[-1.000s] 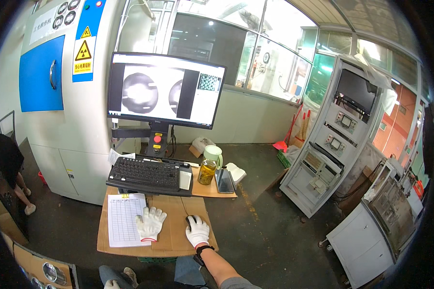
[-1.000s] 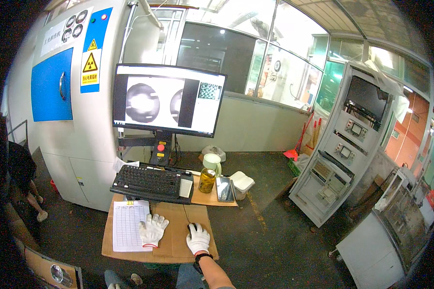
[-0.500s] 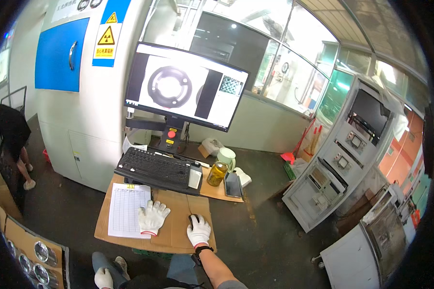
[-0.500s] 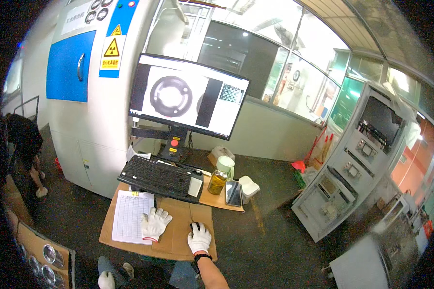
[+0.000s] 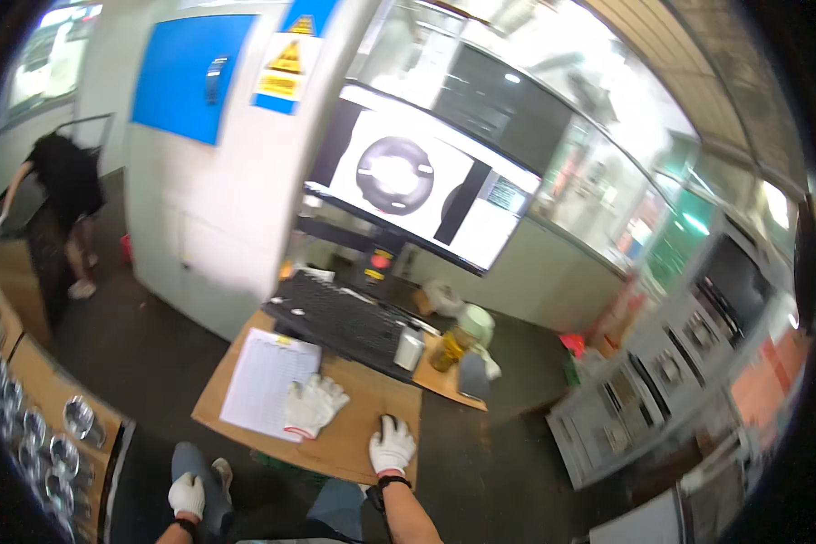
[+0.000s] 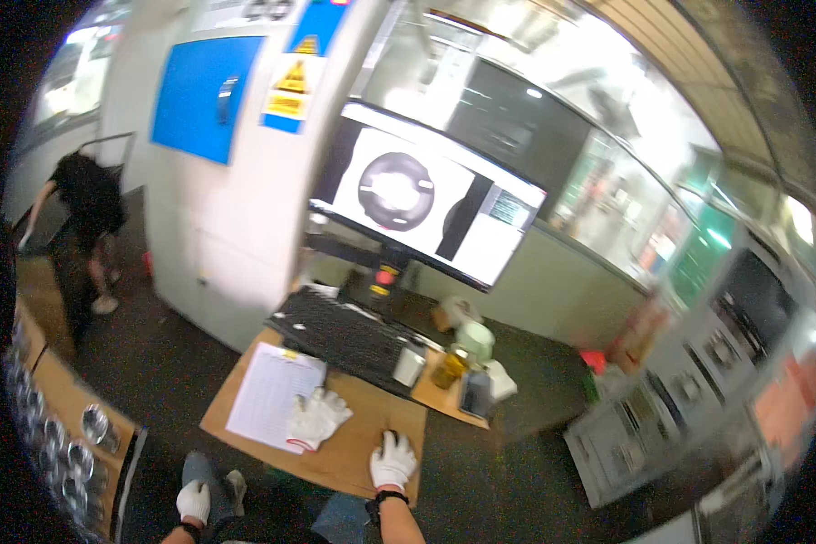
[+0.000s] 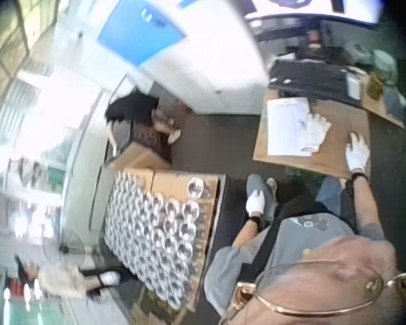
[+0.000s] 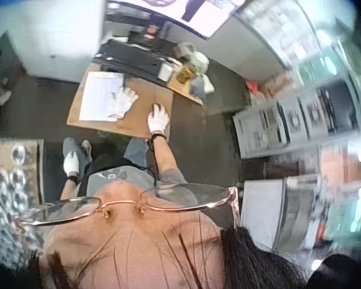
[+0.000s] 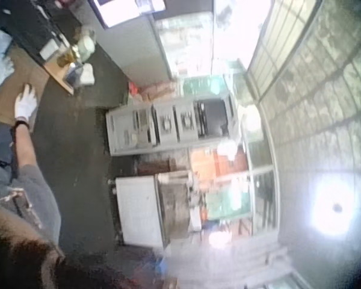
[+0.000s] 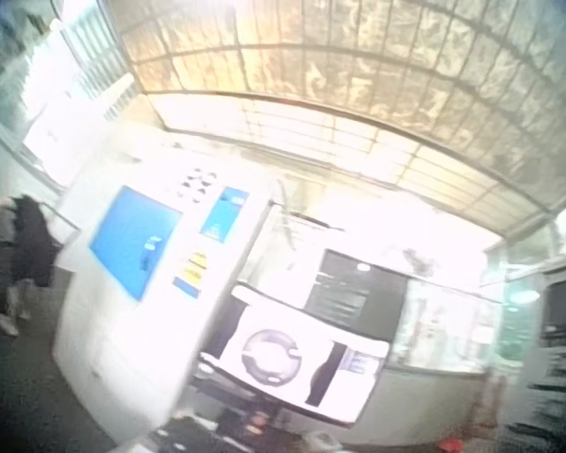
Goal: The person navigates through X-ray scans of metal pistons on a computer monitor using a mouse.
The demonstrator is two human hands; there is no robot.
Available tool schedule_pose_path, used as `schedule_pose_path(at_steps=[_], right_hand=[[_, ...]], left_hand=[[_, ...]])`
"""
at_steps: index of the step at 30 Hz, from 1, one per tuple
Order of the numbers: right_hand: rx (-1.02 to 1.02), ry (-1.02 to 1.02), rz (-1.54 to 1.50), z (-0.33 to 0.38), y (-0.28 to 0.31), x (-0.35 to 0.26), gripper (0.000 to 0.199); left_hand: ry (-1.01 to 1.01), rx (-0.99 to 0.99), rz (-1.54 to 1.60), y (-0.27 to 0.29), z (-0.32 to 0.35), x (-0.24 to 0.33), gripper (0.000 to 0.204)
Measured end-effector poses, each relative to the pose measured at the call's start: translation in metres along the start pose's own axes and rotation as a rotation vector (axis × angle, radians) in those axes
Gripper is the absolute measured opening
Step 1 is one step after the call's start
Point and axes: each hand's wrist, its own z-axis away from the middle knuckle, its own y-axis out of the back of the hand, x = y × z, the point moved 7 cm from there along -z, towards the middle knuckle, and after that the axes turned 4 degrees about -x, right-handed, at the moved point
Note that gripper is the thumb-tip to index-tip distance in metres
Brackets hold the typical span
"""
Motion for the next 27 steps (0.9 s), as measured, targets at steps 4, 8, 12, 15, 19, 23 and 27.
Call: schedule_pose_path(at_steps=[4,8,12,15,19,23,27], right_hand=[[0.083,0.042,-0.001,0.006,0.013,0.004,0.041],[0.051,0.004,-0.008,0.009,0.003,0.006,0.045],[0.004,-0.025,-0.011,0.01,0.012,-0.007,0.046],[0.058,0.035,-0.012,0.012,0.009,-0.006,0.045],[0.093,0.076,0.007,0.012,0.006,-0.004,0.046],[0.134,0.149,0.043,0.016,0.009,-0.004,0.044],[0.164,0.137,0.075,0.017,0.006,-0.003,0.044]], left_hand=[[0.011,-0.116,-0.057,0.001,-0.008,0.012,0.03],[0.047,-0.21,-0.077,0.007,-0.003,0.017,0.034],[0.097,-0.201,-0.065,0.011,0.0,0.011,0.035],[0.088,-0.202,-0.053,0.01,-0.001,0.011,0.036],[0.09,-0.205,-0.075,0.008,-0.001,0.008,0.036],[0.085,-0.214,-0.065,0.01,-0.002,0.011,0.036],[0.07,-0.205,-0.068,0.007,-0.004,0.008,0.036]])
